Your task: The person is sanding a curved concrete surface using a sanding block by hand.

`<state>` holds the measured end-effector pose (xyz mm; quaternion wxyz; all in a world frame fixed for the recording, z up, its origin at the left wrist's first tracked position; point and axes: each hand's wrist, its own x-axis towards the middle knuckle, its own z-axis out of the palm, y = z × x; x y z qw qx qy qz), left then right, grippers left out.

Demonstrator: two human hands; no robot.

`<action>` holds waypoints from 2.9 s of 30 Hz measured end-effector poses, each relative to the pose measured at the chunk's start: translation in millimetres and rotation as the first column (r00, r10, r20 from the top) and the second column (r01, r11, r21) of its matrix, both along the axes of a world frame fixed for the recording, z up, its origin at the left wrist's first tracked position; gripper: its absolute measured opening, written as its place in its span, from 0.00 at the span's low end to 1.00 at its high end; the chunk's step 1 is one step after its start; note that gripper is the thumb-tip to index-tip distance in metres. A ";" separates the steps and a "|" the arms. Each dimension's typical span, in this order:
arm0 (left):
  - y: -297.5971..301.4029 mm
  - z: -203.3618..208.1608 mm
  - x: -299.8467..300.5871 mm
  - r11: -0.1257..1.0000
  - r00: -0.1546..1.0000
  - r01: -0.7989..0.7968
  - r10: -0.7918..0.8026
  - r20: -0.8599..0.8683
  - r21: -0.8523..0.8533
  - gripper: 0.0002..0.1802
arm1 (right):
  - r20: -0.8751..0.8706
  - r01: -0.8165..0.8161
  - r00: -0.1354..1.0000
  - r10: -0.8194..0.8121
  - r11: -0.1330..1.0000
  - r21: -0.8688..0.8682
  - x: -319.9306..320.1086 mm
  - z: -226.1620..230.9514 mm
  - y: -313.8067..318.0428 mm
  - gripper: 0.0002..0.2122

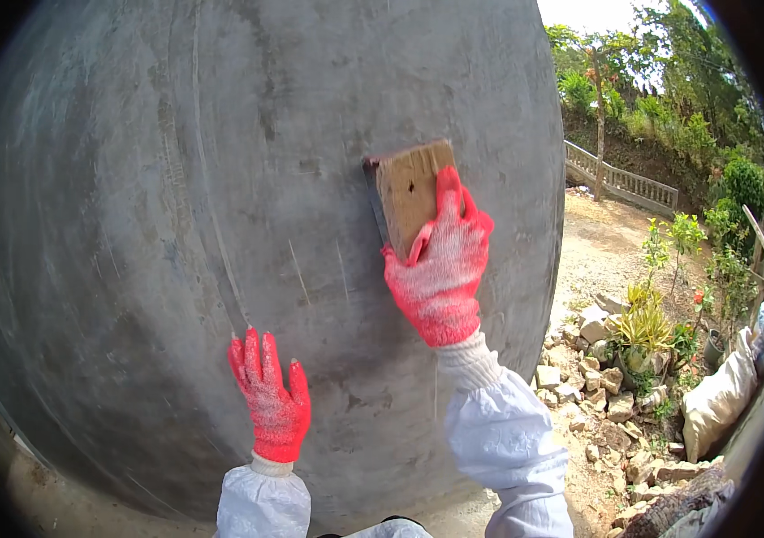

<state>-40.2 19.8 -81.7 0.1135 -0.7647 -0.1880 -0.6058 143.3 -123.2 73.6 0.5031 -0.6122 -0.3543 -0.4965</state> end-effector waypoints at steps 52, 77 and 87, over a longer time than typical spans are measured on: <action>39.7 2.2 24.3 0.936 0.953 -0.304 0.298 0.059 0.176 0.32 | 0.054 0.124 0.991 -0.127 0.991 0.039 170.9 -9.1 -93.6 0.53; 37.8 0.4 32.0 0.934 0.952 -0.307 0.300 0.067 0.182 0.31 | -0.113 0.163 0.983 -0.147 0.977 0.139 231.9 34.2 -129.6 0.50; 37.7 2.1 25.0 0.931 0.951 -0.308 0.301 0.063 0.196 0.31 | -0.146 0.289 0.943 -0.299 0.953 -0.086 209.1 -172.9 -122.0 0.56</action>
